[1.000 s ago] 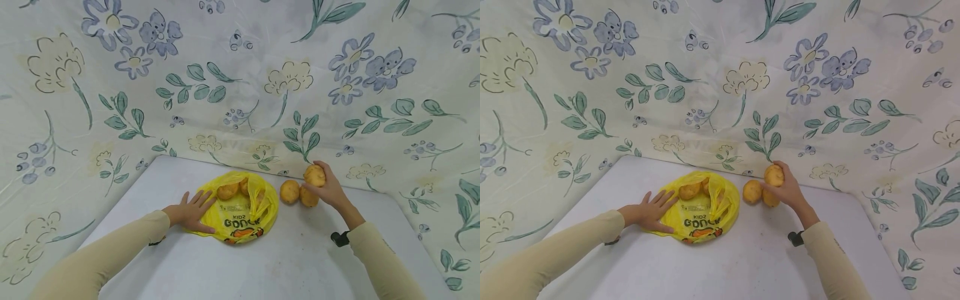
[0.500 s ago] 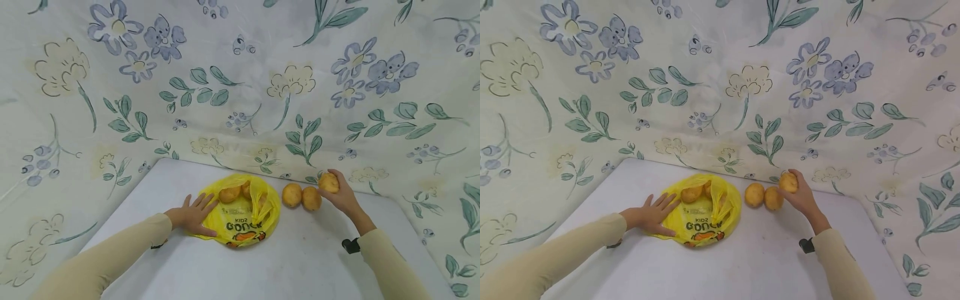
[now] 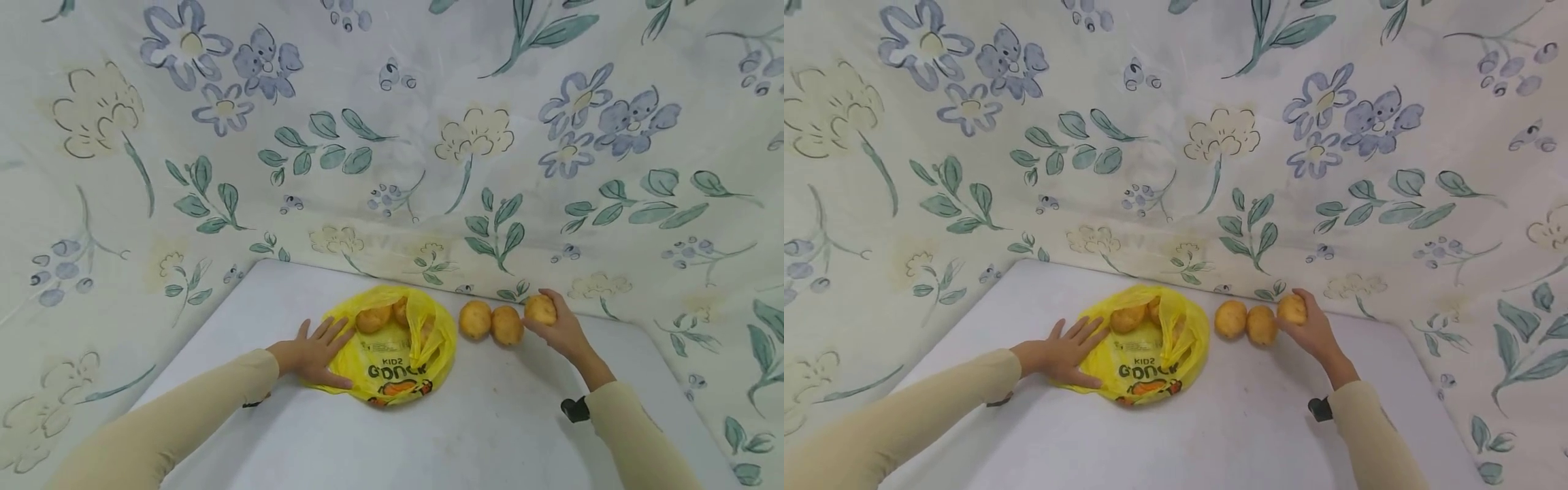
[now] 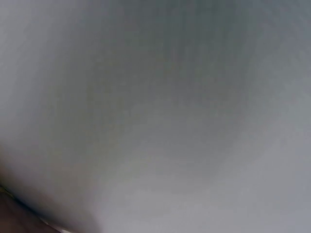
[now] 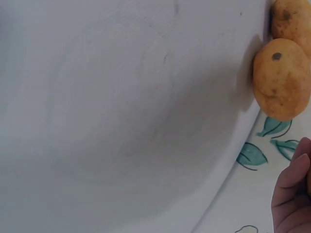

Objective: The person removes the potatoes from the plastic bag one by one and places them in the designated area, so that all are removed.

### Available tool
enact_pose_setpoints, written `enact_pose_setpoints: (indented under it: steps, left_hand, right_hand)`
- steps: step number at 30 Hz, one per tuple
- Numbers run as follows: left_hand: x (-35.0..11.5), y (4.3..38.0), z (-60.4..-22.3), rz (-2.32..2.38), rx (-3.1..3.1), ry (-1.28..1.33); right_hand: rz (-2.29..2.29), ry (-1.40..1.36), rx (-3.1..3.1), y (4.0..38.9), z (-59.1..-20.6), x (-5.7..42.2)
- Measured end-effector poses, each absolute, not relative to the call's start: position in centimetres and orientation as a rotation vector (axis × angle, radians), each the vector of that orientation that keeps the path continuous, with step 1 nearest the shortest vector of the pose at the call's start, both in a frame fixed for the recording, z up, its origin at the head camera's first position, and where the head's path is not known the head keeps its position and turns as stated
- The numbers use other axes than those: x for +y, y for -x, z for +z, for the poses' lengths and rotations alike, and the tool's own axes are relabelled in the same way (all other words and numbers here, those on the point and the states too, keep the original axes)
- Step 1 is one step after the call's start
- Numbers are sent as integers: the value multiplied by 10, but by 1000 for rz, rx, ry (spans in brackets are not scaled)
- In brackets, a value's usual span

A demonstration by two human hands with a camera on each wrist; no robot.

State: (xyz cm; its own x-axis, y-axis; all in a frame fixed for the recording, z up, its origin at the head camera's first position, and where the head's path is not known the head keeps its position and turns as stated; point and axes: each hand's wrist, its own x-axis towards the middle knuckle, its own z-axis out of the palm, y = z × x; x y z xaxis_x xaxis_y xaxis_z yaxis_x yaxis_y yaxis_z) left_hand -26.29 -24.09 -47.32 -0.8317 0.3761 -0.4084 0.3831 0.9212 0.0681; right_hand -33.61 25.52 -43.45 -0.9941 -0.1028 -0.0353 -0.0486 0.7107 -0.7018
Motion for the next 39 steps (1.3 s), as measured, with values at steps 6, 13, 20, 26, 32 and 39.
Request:
enact_pose_setpoints:
  steps: [6,13,20,26,32,39]
  left_hand:
    - [-238,260,-473,-16,2672,-551]
    - [-242,257,-470,-40,2667,-527]
    - [-243,260,-474,-28,2659,-527]
    - [-241,263,-479,-35,2658,-512]
    - [-240,257,-471,-25,2633,-512]
    - [-239,258,-466,-39,2645,-504]
  right_hand:
    - [-1158,77,2837,331,-435,261]
    - [-1198,73,2819,331,-448,259]
    - [-1182,94,2854,330,-448,259]
    - [-1149,63,2869,332,-447,264]
    - [-1125,54,2859,333,-451,266]
    - [-1113,32,2848,333,-451,265]
